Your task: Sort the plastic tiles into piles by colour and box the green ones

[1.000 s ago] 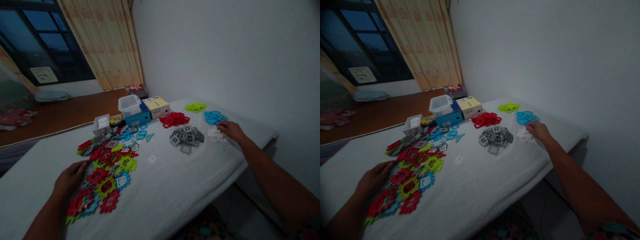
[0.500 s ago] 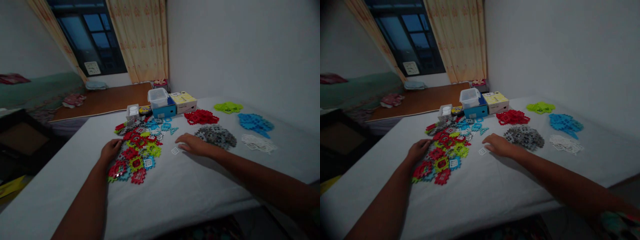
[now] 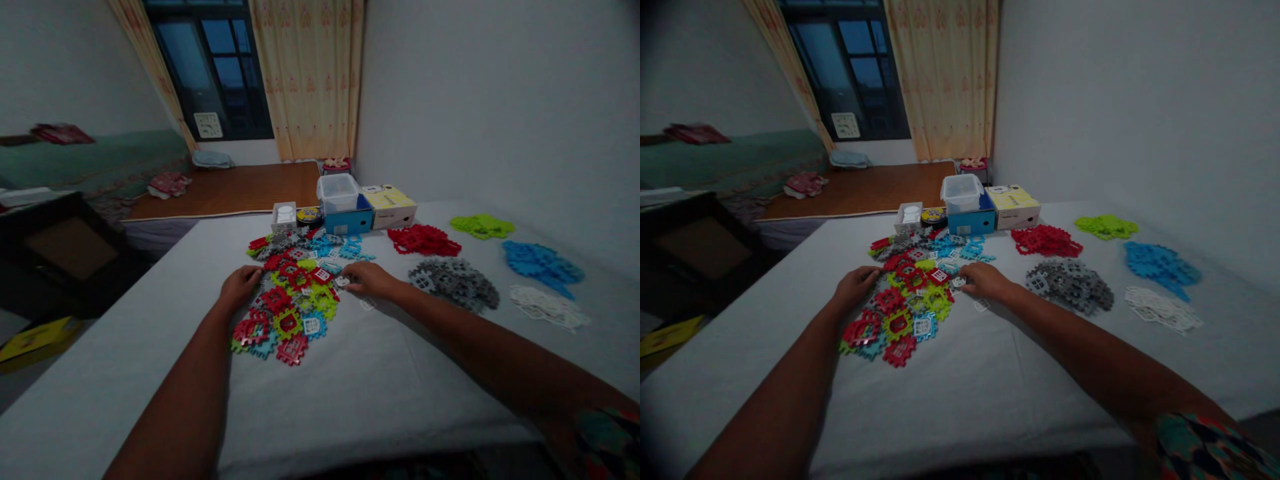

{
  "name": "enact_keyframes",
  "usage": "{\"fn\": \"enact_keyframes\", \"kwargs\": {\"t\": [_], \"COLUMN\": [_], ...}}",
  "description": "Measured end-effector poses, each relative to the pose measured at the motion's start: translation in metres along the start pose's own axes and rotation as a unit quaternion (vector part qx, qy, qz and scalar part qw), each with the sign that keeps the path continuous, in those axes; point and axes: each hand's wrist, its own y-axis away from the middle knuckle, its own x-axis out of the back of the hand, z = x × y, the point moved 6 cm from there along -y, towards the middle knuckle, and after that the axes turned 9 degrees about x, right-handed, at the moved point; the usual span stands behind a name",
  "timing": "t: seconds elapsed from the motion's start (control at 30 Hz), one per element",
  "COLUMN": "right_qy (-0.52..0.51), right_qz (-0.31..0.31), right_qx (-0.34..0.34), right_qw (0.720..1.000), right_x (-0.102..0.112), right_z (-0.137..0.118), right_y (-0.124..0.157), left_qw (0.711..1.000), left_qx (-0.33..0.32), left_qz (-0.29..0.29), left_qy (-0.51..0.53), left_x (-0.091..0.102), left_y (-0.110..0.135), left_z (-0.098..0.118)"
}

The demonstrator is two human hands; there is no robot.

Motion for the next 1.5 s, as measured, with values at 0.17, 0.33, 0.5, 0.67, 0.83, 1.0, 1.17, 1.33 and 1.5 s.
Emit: {"fn": "enact_keyframes", "kwargs": {"t": [0.17, 0.33, 0.5, 0.67, 0.83, 1.0, 1.17, 1.33, 1.5], "right_qy": [-0.038, -0.217, -0.255, -0.172, -0.053, 0.073, 0.143, 0.180, 0.001], "right_qz": [0.024, 0.052, 0.073, 0.133, 0.247, 0.313, 0.201, 0.244, 0.125], "right_qx": [-0.063, -0.119, -0.114, -0.104, -0.213, -0.399, -0.471, -0.386, -0.072], "right_qw": [0.997, 0.967, 0.958, 0.970, 0.944, 0.859, 0.847, 0.871, 0.990], "right_x": [0.020, 0.012, 0.016, 0.066, 0.128, 0.156, 0.141, 0.143, 0.084], "right_z": [0.018, 0.036, 0.037, 0.036, 0.077, 0.140, 0.167, 0.116, 0.018], "right_y": [0.029, 0.045, 0.054, 0.083, 0.176, 0.324, 0.382, 0.297, 0.137], "left_qw": [1.000, 1.000, 1.000, 1.000, 1.000, 0.998, 0.998, 0.998, 0.999], "left_qx": [0.008, 0.012, 0.020, 0.018, 0.024, 0.038, 0.049, 0.037, 0.031], "left_qz": [0.001, 0.001, -0.001, -0.010, -0.003, 0.007, 0.009, 0.017, 0.011], "left_qy": [-0.014, -0.009, -0.004, 0.006, -0.005, -0.040, -0.050, -0.044, -0.037], "left_x": [-0.003, -0.002, -0.001, -0.001, 0.000, 0.002, 0.003, 0.005, 0.004], "left_y": [-0.002, -0.001, -0.001, -0.002, -0.007, -0.012, -0.007, -0.001, 0.001], "left_z": [-0.005, -0.005, -0.006, -0.009, -0.013, -0.014, -0.008, 0.001, 0.000]}}
